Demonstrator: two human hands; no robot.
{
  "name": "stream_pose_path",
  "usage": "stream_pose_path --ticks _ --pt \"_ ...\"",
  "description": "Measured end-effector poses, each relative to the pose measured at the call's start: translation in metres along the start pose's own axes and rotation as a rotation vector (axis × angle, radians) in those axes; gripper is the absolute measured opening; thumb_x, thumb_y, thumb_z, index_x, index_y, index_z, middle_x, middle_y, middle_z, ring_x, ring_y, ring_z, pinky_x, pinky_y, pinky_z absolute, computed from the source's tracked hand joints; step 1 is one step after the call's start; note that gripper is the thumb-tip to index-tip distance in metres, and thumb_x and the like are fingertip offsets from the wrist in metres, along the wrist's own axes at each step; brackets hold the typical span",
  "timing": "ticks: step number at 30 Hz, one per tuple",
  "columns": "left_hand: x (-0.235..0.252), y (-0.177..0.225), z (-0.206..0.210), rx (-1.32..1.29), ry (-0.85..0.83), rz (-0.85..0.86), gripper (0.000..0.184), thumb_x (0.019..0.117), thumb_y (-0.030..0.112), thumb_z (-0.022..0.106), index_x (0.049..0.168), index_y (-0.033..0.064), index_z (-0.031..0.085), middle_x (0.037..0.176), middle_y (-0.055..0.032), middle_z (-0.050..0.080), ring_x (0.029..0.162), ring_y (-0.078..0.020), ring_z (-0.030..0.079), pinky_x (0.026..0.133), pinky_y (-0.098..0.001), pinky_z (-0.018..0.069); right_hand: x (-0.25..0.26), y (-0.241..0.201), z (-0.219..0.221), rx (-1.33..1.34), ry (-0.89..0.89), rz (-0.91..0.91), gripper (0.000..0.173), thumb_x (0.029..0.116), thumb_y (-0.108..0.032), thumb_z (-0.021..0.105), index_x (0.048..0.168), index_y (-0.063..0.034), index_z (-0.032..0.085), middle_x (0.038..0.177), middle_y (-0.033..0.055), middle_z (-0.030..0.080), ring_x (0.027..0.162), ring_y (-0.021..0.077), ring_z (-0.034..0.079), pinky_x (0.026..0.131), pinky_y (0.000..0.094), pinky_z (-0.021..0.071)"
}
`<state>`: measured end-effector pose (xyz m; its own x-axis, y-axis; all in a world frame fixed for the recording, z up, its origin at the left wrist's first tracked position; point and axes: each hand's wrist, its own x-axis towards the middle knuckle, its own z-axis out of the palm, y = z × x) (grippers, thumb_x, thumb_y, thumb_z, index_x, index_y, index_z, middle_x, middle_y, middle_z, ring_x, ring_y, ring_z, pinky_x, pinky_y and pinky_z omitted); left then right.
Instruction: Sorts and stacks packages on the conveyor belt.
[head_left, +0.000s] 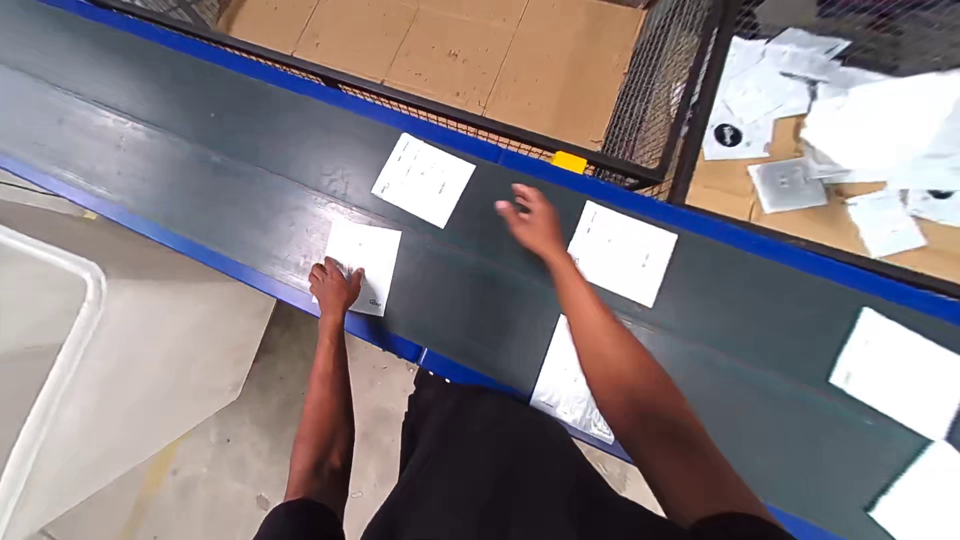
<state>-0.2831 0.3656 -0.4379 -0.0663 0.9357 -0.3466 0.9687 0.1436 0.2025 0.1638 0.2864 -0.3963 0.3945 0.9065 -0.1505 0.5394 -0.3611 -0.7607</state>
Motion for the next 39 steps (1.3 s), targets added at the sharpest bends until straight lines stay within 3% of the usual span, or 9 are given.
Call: stream_pose_path --ticks 6,9,13,17,20,25,28,34,39 --pt "0.07 -0.041 -0.04 -0.118 0.002 -0.199 0.121 0.0645 0.067 0.087 0.153 -0.0009 0.039 0.148 -0.0387 0.04 0.138 -0.0569 0.038 0.106 -0.0745 0.0344 0.146 -0.092 0.153 -0.44 -0.174 -0.145 0.117 0.078 -0.056 0.082 0.164 -0.008 0.019 0.169 0.0201 0.021 0.156 0.0398 0.02 0.122 0.0657 0.022" --pt "0.094 -0.07 -0.055 -0.27 -0.01 -0.235 0.12 0.0576 0.06 0.095 0.144 -0.0054 0.044 0.14 -0.0337 0.051 0.131 -0.0474 0.05 0.106 -0.0661 0.043 0.163 -0.104 0.17 -0.547 -0.257 -0.152 0.123 0.0687 -0.057 0.088 0.162 -0.0084 0.026 0.159 0.018 0.042 0.147 0.0388 0.039 0.115 0.0689 0.0299" --pt "0.076 -0.061 -0.053 -0.655 -0.039 -0.065 0.102 0.0679 0.037 0.096 0.144 -0.0045 0.042 0.127 -0.0242 0.064 0.118 -0.0322 0.064 0.102 -0.0524 0.0533 0.132 -0.103 0.154 -0.566 -0.388 -0.087 0.13 0.0522 -0.056 0.095 0.156 -0.0036 0.036 0.147 0.0291 0.047 0.134 0.0488 0.046 0.105 0.0706 0.0388" --pt "0.033 -0.028 -0.019 -1.148 -0.255 0.113 0.071 0.0839 0.017 0.082 0.142 -0.0011 0.046 0.12 -0.0131 0.069 0.104 -0.0193 0.071 0.091 -0.0403 0.0611 0.075 -0.069 0.114 -0.083 -0.655 0.086 0.067 0.0882 -0.04 0.08 0.137 -0.0017 0.055 0.105 0.0214 0.069 0.082 0.0328 0.07 0.073 0.0518 0.0596" --pt "0.008 -0.006 0.002 -1.236 -0.338 0.135 0.06 0.0899 0.015 0.075 0.141 0.0033 0.047 0.113 -0.0078 0.071 0.095 -0.0151 0.072 0.084 -0.0362 0.0629 0.041 -0.055 0.057 0.278 -0.775 0.245 0.05 0.1059 -0.036 0.057 0.144 -0.0049 0.045 0.085 0.017 0.069 0.059 0.0227 0.067 0.058 0.0389 0.0591" --pt "0.005 0.027 0.0 -1.187 -0.304 0.185 0.065 0.0884 0.018 0.079 0.142 0.0009 0.048 0.121 -0.0117 0.069 0.104 -0.0199 0.071 0.091 -0.0409 0.0613 -0.022 0.02 -0.096 0.861 -0.104 0.369 0.047 0.1083 -0.031 0.051 0.146 -0.0061 0.042 0.099 0.0145 0.074 0.079 0.0238 0.074 0.075 0.0402 0.0644" --pt "0.038 0.049 -0.013 -1.184 -0.249 0.188 0.066 0.087 0.021 0.083 0.14 -0.0013 0.05 0.121 -0.0144 0.07 0.106 -0.0239 0.071 0.093 -0.0447 0.0611 -0.046 0.085 -0.139 1.021 0.397 0.502 0.057 0.1073 -0.04 0.052 0.15 -0.0072 0.035 0.129 0.0159 0.066 0.108 0.0293 0.072 0.091 0.045 0.0624" --pt "0.145 0.144 -0.026 -0.717 -0.183 0.326 0.093 0.0709 0.044 0.093 0.139 -0.0032 0.051 0.129 -0.019 0.065 0.119 -0.0236 0.065 0.104 -0.0423 0.0553 -0.032 0.067 -0.051 0.063 0.044 0.291 0.063 0.0951 -0.048 0.069 0.139 -0.0059 0.055 0.137 0.0159 0.062 0.115 0.0238 0.068 0.097 0.0442 0.0591" --pt "0.171 0.203 -0.024 -0.1 -0.148 0.223 0.125 0.0628 0.057 0.092 0.151 -0.0105 0.034 0.157 -0.0399 0.023 0.144 -0.0537 0.032 0.113 -0.0645 0.0376 -0.056 0.009 0.01 -0.114 -0.104 -0.017 0.05 0.0968 -0.045 0.066 0.134 -0.0112 0.063 0.134 0.012 0.062 0.123 0.0243 0.061 0.106 0.044 0.0514"
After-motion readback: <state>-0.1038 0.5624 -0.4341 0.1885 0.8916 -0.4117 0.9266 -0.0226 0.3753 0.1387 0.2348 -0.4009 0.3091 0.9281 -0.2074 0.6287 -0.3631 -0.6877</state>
